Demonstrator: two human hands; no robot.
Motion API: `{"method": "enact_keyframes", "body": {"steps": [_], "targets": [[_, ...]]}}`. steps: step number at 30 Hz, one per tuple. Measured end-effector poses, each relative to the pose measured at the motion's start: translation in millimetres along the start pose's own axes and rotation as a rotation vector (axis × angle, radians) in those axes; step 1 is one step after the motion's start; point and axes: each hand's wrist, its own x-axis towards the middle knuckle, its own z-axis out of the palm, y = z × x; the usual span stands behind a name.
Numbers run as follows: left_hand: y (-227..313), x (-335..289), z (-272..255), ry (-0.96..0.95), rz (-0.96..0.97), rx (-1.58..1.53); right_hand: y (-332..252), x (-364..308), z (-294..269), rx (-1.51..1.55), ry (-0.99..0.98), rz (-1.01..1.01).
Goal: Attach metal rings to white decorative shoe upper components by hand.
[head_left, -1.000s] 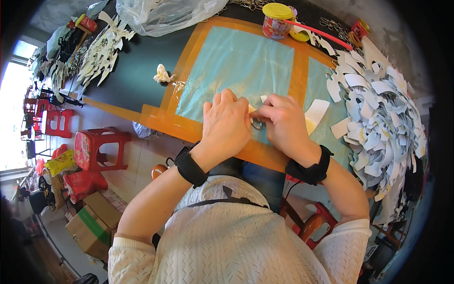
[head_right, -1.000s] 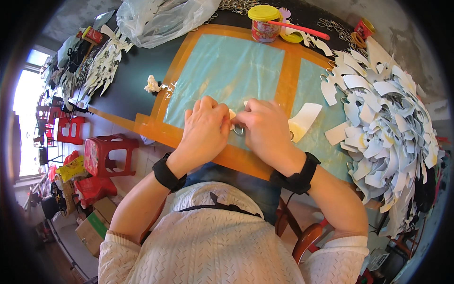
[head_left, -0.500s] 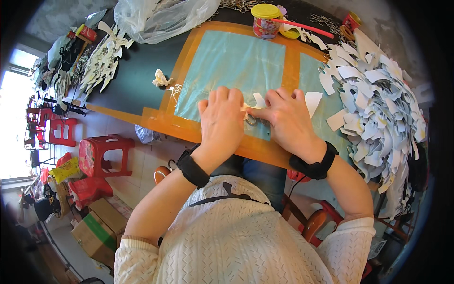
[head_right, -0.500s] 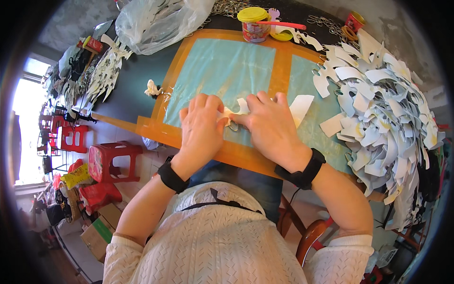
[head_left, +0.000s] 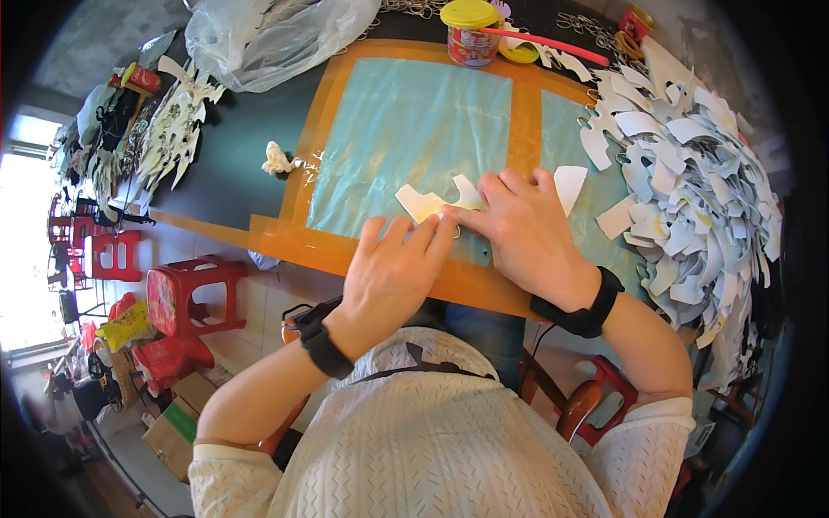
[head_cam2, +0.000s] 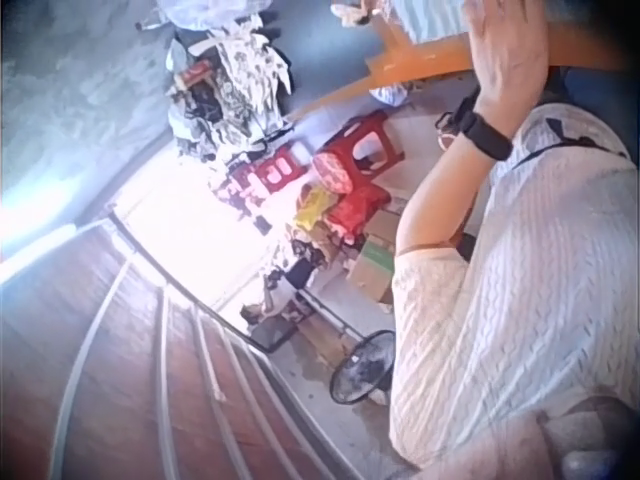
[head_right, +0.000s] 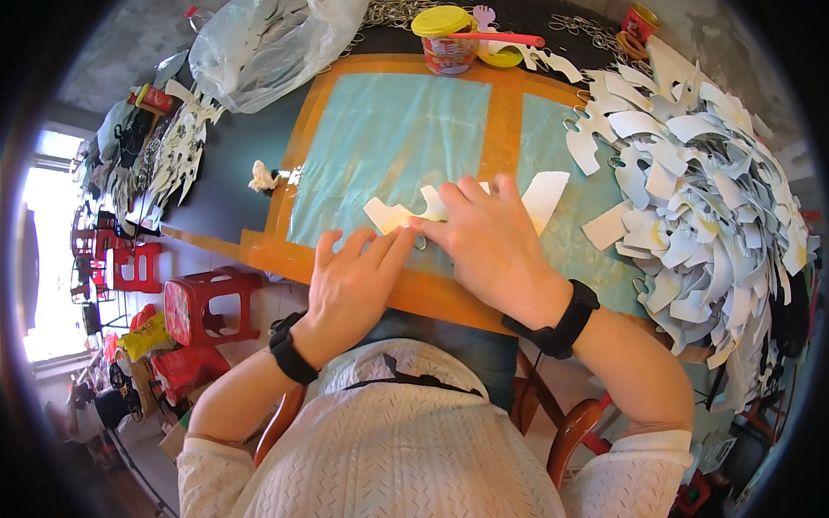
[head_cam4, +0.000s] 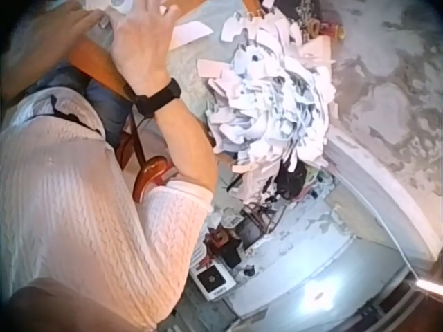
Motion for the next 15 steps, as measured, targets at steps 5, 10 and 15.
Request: {"method": "enact_keyframes", "body": {"steps": [5,10,15], "targets": [[-9,-10,-2,-0.08,0.114,0.035,-6,-3,-3,-0.102,-0.001,-0.027],[-26,4,-9,-0.193,-0.036,-0.319,-5,2,-5,-0.013,-0.056,0.01],[-19,3,-3,-0.132,0.132,-0.322,-1,5,-5,0.156,-0.098,0.062]]}}
